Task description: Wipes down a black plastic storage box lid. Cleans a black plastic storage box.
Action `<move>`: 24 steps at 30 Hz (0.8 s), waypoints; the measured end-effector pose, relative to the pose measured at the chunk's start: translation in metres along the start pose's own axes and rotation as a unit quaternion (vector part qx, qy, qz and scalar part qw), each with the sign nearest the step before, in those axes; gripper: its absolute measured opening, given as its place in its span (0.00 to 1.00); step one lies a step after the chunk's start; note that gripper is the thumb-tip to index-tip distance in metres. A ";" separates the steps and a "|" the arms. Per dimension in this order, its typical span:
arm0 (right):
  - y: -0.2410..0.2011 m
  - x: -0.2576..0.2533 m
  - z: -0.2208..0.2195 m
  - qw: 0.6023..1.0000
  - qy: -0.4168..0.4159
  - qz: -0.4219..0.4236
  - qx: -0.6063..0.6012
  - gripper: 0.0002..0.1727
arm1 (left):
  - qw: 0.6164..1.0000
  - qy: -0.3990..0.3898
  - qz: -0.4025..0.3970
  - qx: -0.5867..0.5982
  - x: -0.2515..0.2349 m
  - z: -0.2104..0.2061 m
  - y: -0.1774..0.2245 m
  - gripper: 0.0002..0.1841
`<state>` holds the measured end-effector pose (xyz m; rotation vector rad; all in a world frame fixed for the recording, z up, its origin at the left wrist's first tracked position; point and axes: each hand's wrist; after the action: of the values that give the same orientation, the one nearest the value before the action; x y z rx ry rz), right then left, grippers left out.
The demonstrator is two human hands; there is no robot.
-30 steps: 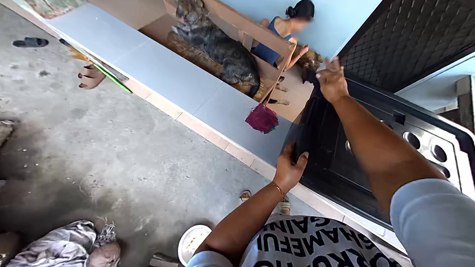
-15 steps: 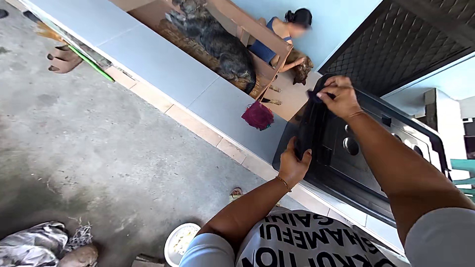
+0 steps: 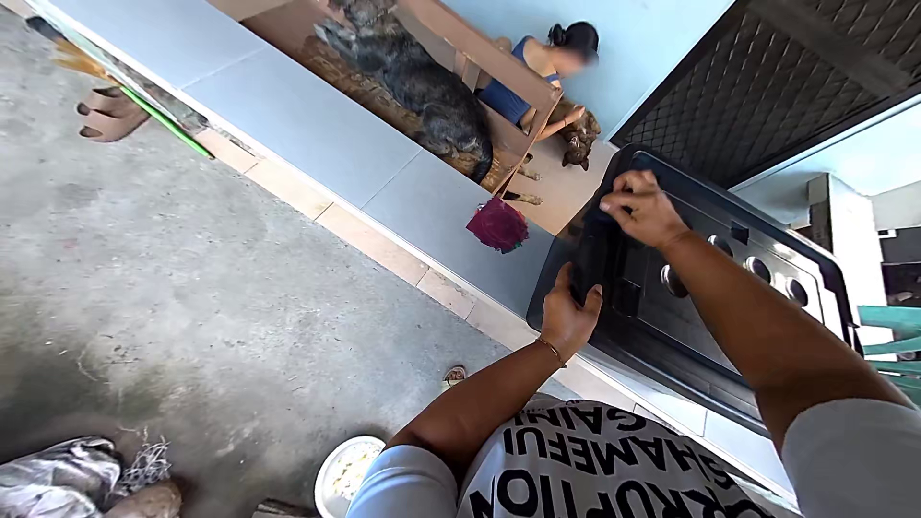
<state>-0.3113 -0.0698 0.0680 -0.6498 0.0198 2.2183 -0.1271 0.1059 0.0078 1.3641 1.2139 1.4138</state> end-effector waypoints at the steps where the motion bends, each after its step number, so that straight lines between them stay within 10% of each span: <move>1: 0.008 -0.009 -0.001 0.999 0.002 -0.025 0.027 0.18 | 1.000 -0.001 0.003 -0.001 0.000 0.000 0.001 0.36; 10: -0.041 0.010 -0.006 1.000 -0.022 0.001 0.008 0.19 | 1.000 -0.012 -0.027 0.001 -0.005 0.003 -0.002 0.33; 16: -0.087 0.021 0.015 0.903 0.083 -0.389 -0.162 0.21 | 0.961 -0.050 0.156 0.221 -0.014 0.011 -0.010 0.32; 24: -0.175 0.132 0.011 0.988 -0.031 -0.144 -0.039 0.27 | 0.937 -0.056 0.190 0.288 -0.013 0.017 -0.008 0.54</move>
<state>-0.2633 0.1443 0.0512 -0.5864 -0.1823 1.9648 -0.1100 0.0967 -0.0037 2.1498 1.4022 1.2475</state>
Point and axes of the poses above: each hand's wrist, its own x-axis away from the middle knuckle, its own z-axis out of the back of the hand, y = z × x, and after that the axes turned 12 degrees about y, right-handed
